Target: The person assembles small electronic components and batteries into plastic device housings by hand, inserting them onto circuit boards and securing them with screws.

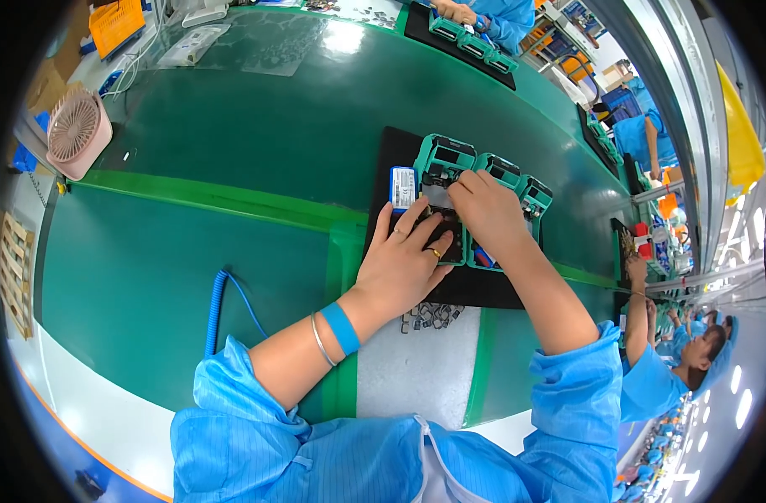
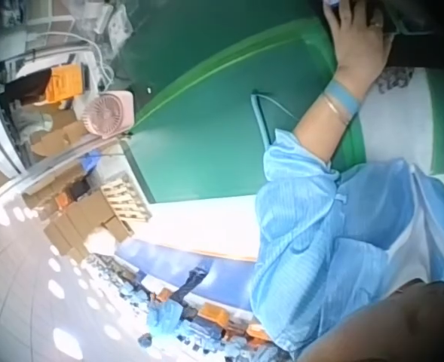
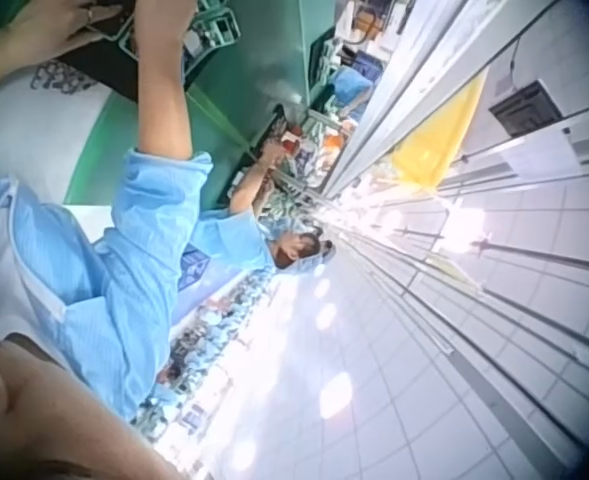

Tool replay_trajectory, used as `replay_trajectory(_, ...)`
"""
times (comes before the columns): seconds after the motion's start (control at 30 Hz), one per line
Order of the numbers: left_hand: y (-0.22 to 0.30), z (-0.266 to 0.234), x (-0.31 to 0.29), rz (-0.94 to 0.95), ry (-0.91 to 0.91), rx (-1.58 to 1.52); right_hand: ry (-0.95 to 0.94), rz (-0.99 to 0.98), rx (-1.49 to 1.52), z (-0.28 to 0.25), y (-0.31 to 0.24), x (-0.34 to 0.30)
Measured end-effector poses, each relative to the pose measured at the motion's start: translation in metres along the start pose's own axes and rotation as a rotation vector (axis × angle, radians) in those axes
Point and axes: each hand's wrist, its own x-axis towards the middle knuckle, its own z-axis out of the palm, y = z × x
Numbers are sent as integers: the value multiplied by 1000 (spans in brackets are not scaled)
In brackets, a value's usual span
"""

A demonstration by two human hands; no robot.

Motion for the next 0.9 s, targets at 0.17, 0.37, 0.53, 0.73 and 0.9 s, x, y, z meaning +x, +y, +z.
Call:
replay_trajectory(0.17,1,-1,0,4,6,7,-47,8,-29,0,2,1)
replay_trajectory(0.37,-1,2,0,-1,17,0,-128,54,62,-4,4,5)
replay_trajectory(0.53,0,0,1,4,27,0,-155,8,26,-5,9,6)
replay_trajectory(0.73,0,-1,4,7,26,4,-70,-2,43,8,12,5)
replay_trajectory(0.9,1,-2,1,4,-1,9,-135,134,161,-7,5,10)
